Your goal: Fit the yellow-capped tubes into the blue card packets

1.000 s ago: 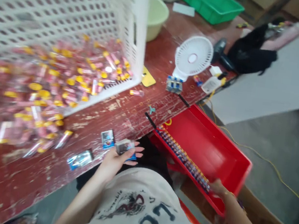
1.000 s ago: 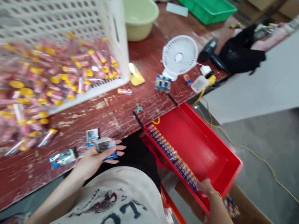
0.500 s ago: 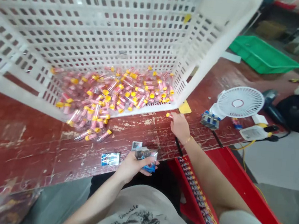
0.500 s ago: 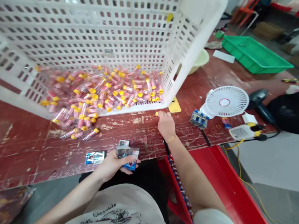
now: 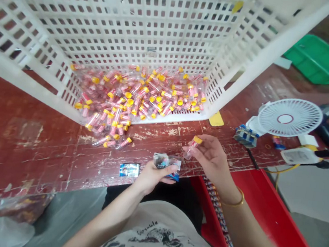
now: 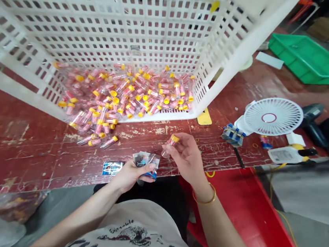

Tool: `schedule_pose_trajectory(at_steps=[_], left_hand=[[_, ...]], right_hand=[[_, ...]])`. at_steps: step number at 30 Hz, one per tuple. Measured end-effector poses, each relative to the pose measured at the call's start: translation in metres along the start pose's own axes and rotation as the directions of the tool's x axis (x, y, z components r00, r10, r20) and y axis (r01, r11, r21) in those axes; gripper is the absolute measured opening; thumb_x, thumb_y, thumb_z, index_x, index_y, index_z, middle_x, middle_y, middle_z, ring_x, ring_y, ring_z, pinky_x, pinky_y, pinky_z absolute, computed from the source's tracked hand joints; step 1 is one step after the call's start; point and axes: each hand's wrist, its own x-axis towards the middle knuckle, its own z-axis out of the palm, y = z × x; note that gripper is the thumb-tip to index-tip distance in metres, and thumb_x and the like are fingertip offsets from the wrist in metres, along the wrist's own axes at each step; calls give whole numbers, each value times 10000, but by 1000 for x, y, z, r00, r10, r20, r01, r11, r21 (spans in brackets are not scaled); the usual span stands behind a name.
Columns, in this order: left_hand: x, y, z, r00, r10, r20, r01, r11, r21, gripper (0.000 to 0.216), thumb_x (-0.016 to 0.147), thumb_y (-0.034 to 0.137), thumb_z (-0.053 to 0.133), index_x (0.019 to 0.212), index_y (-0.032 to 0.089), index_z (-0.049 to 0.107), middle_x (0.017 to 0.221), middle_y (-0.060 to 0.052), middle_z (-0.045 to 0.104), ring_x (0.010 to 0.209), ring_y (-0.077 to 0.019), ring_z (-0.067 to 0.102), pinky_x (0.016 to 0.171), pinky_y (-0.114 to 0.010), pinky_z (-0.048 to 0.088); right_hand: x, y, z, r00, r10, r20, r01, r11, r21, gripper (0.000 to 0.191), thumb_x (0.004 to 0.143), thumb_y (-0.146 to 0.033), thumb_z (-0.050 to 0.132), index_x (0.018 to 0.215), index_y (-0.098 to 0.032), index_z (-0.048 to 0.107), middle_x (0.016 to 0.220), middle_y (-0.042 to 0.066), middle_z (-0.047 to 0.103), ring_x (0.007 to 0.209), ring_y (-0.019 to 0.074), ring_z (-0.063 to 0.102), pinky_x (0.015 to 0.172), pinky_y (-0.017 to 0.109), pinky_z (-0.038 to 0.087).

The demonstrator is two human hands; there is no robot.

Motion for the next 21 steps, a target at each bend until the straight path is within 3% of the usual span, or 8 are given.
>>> schedule_pose_trajectory(at_steps=[3,7,15,18,21], left_hand=[[-2,-1,1,1000,1,-17,-1,1000,-3,417,630,437,788,891,124,703,797,-78,719,745,-207,690,628,-328,591],[-5,1,1,999,31,-11,-30,999,45,370,597,377,822,823,113,695,709,-61,708,712,-196,693,627,-277,566],[-7,2,2,996,79,-30,-74,987,141,366,530,349,851,782,132,698,628,-7,670,585,-174,657,583,-285,548],[-6,0,3,993,119,-2,-117,980,159,332,539,345,846,746,138,691,613,1,663,574,-173,652,568,-280,539],[-7,-1,4,994,110,11,-111,984,136,332,559,346,840,761,128,692,622,-9,674,599,-182,666,598,-291,546]], right_hand=[[-8,-1,6,1000,-23,-21,23,1000,4,267,805,-278,685,990,-269,493,940,2,635,847,161,673,815,350,561],[-10,-3,7,996,-84,5,84,991,-107,212,826,-249,660,966,-255,500,1011,34,638,912,172,658,852,356,552],[-9,-15,3,970,-151,188,203,933,-296,200,843,-255,627,1013,-249,521,1063,62,618,896,182,641,847,364,550],[-5,-15,2,960,-98,264,194,909,-368,173,832,-269,637,983,-240,558,962,53,640,864,182,638,803,336,549],[0,-8,2,955,31,296,55,960,-276,190,803,-293,672,938,-224,557,885,28,648,799,162,645,747,308,549]])
